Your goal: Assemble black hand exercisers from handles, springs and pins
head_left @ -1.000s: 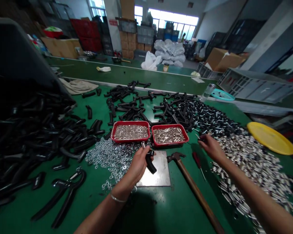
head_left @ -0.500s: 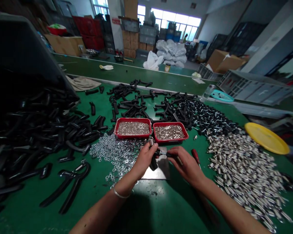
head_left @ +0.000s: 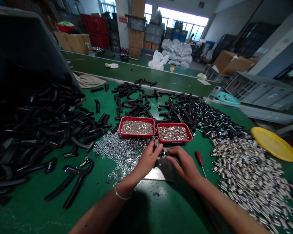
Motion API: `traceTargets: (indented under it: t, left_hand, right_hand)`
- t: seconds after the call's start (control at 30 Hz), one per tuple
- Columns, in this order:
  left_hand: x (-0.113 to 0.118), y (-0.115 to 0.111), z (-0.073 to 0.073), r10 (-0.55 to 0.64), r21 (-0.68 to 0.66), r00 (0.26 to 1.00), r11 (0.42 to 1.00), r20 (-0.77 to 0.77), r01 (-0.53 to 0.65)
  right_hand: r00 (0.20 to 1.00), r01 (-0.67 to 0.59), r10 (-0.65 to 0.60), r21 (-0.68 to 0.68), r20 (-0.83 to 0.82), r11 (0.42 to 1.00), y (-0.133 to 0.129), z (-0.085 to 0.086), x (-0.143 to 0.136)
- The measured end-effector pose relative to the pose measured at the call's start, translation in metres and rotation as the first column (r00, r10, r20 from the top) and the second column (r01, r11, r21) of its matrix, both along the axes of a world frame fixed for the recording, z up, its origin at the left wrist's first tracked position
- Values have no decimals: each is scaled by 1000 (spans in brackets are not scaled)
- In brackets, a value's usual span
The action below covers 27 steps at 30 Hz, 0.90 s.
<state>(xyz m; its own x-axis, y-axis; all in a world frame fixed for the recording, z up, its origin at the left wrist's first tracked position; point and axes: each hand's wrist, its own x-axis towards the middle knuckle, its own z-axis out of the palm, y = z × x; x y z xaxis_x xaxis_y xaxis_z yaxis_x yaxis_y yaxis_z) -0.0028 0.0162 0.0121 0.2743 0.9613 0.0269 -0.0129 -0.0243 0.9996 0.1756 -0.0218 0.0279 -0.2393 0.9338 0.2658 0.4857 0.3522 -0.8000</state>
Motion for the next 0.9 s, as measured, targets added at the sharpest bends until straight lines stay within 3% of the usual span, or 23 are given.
traceTargets:
  t: [0.07,0.13,0.17,0.3,0.4,0.47,0.57,0.63,0.67,0.73,0.83,0.87,0.9]
  left_hand:
    - [1,1,-6,41,65,995,997,-93,-35]
    - [1,3,-13,90,116,977,991,-192,-69]
    - [1,4,-17,115,150,966,985,-233,-81]
    - [-2,8,-21,147,273,940,960,-309,-60]
    - [-5,12,-19,120,311,931,950,-345,-7]
    - [-5,12,-18,109,324,929,946,-353,12]
    - [-1,9,-17,114,299,941,954,-318,-15]
    - [1,6,-18,138,273,944,961,-300,-54]
    - [2,5,-19,158,272,940,959,-303,-74]
    - [2,3,-20,200,305,925,947,-323,-98]
    - [0,5,-23,195,360,914,931,-355,-59]
    - [-1,6,-24,180,354,917,934,-356,-46]
    - [-2,8,-25,163,333,923,942,-349,-40]
  right_hand:
    - [957,-22,-77,-336,-279,942,2,-2,-9]
    - [881,-110,-165,-532,-443,839,3,-5,-19]
    - [861,-123,-191,-557,-472,821,3,-8,-22]
    - [857,-99,-197,-528,-476,844,2,-14,-26]
    - [912,-171,-103,-598,-396,783,0,-14,-23]
    - [979,-80,-40,-559,-199,826,-1,-13,-20]
    - [983,101,-60,-237,173,966,-2,-12,-19]
    - [959,122,-93,-97,267,988,-2,-14,-21]
    - [966,121,-90,-117,242,986,-2,-16,-23]
    - [997,61,-40,-328,69,943,-2,-19,-27]
    - [965,-222,64,-666,-253,712,-2,-21,-28]
    - [958,-257,86,-690,-272,676,-1,-21,-26]
    - [970,-224,95,-669,-225,709,0,-20,-23]
